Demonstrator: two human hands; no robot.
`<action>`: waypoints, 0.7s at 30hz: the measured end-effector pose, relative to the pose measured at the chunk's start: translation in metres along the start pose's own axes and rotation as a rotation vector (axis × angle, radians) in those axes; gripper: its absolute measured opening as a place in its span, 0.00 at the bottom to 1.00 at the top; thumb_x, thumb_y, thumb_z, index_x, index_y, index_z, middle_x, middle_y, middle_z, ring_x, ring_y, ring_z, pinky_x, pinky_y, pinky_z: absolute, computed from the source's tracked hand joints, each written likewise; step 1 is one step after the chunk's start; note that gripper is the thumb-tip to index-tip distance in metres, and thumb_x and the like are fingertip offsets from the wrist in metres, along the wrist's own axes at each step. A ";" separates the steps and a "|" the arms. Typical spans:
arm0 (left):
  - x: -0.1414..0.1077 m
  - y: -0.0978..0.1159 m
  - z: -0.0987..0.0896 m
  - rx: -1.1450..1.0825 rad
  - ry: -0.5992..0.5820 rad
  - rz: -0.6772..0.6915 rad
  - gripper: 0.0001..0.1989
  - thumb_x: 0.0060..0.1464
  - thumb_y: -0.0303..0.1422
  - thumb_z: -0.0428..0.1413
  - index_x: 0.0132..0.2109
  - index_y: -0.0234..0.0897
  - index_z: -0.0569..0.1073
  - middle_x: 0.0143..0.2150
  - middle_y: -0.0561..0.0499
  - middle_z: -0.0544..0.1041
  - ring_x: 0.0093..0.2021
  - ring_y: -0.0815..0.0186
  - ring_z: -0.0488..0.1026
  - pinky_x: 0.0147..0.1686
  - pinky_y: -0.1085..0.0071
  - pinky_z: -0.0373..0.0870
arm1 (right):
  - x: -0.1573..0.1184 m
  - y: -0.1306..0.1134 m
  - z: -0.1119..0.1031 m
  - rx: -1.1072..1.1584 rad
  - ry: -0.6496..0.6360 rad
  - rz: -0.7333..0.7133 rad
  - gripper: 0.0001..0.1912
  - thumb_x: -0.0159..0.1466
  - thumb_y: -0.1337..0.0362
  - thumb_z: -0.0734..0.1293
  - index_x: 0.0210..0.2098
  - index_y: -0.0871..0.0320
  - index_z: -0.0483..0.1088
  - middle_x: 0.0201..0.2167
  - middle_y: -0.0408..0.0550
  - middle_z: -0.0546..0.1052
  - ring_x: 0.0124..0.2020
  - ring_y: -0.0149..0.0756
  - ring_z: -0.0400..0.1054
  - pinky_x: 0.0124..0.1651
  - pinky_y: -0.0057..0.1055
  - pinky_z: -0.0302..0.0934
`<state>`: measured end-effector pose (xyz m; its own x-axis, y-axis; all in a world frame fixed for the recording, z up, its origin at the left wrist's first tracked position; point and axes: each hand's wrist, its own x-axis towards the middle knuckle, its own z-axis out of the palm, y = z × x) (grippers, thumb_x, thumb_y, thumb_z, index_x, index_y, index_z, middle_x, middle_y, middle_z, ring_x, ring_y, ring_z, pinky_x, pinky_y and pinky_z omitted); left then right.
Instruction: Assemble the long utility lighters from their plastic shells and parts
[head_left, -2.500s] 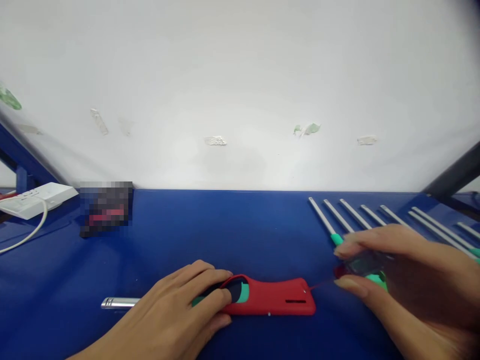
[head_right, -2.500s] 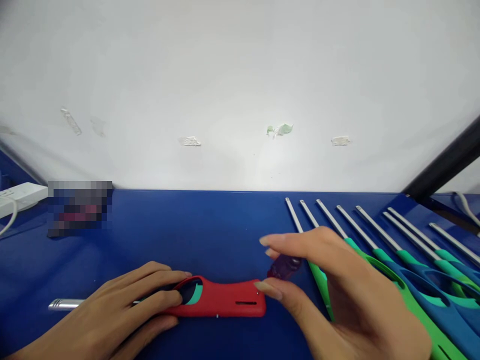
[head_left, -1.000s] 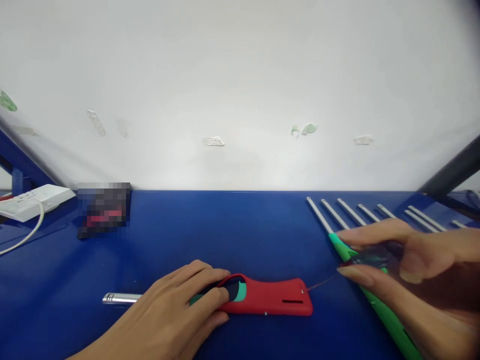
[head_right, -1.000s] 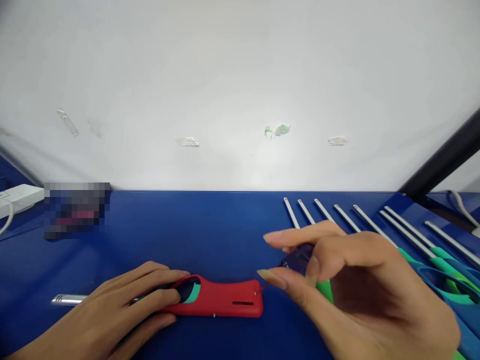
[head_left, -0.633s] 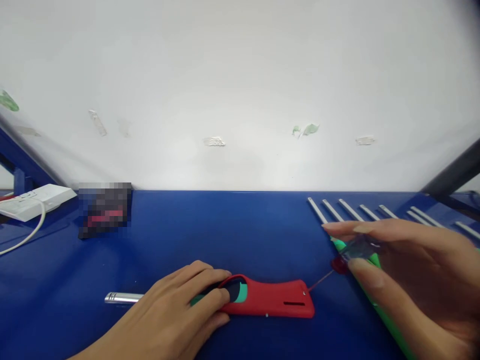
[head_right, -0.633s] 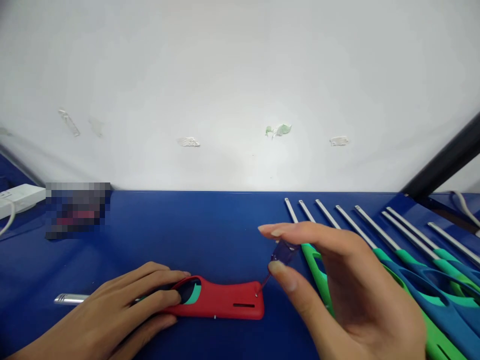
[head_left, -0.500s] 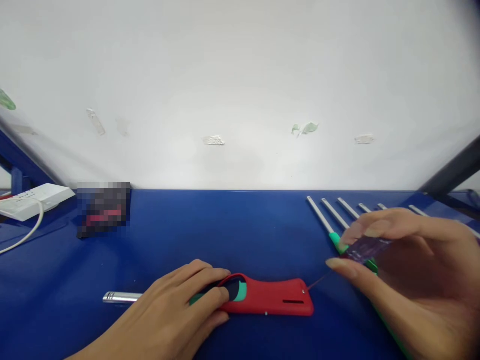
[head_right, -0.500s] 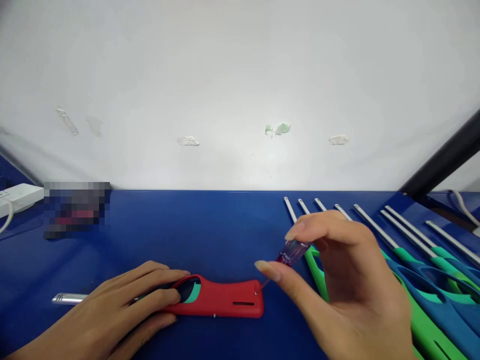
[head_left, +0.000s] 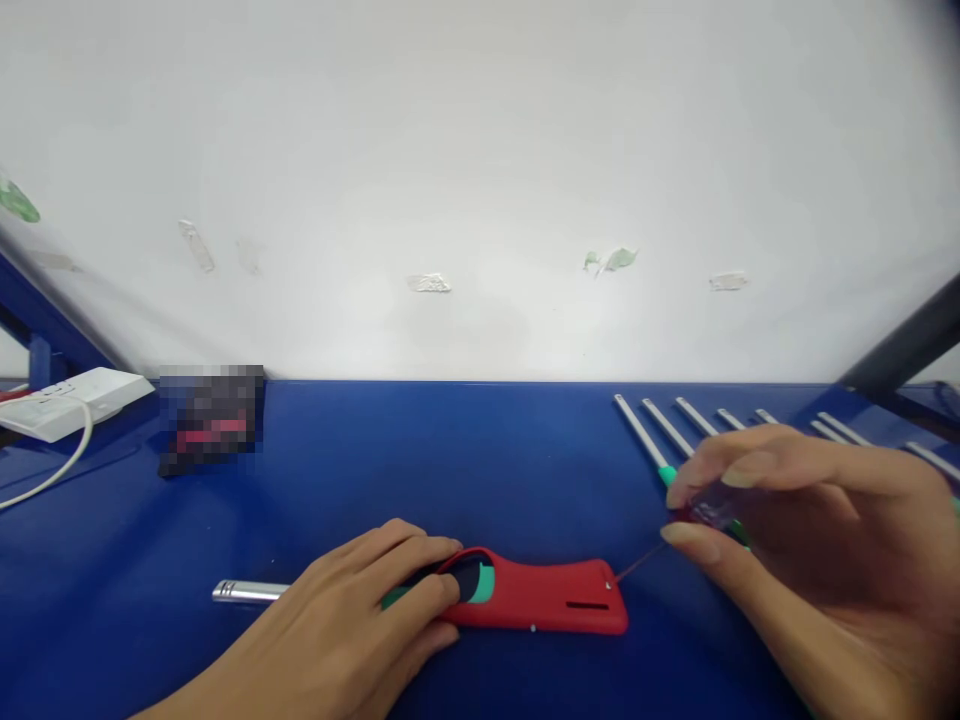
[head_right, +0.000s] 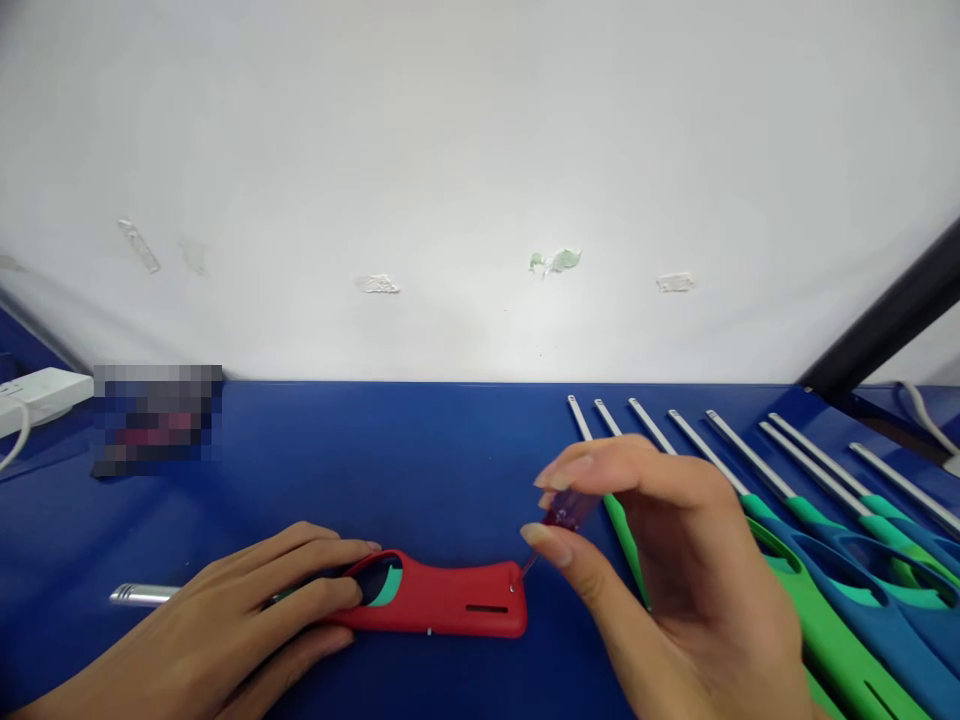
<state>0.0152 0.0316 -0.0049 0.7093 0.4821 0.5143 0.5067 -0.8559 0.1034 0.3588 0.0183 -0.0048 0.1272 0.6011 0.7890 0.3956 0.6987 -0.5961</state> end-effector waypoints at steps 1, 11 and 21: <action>0.000 0.000 0.000 0.004 0.000 0.004 0.20 0.95 0.37 0.47 0.59 0.44 0.85 0.58 0.51 0.95 0.50 0.64 0.94 0.54 0.74 0.93 | -0.001 -0.001 0.000 -0.008 -0.014 0.001 0.14 0.77 0.63 0.84 0.58 0.42 0.84 0.47 0.42 0.86 0.44 0.39 0.85 0.51 0.34 0.90; 0.003 -0.001 0.000 0.020 0.011 -0.001 0.20 0.95 0.36 0.47 0.59 0.44 0.85 0.58 0.52 0.96 0.51 0.64 0.94 0.56 0.74 0.93 | -0.005 -0.008 -0.002 -0.072 -0.025 0.016 0.16 0.75 0.54 0.88 0.58 0.39 0.86 0.48 0.42 0.88 0.48 0.44 0.86 0.49 0.37 0.89; 0.000 -0.002 0.001 0.023 -0.012 0.004 0.17 0.94 0.34 0.51 0.61 0.43 0.86 0.60 0.50 0.95 0.54 0.62 0.94 0.61 0.72 0.93 | -0.011 -0.006 -0.004 -0.143 -0.105 0.064 0.21 0.86 0.55 0.76 0.76 0.36 0.81 0.52 0.43 0.91 0.50 0.42 0.92 0.57 0.31 0.90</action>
<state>0.0149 0.0338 -0.0056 0.7172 0.4809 0.5043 0.5148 -0.8534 0.0816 0.3587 0.0058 -0.0087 0.0638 0.6849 0.7258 0.5156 0.6001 -0.6116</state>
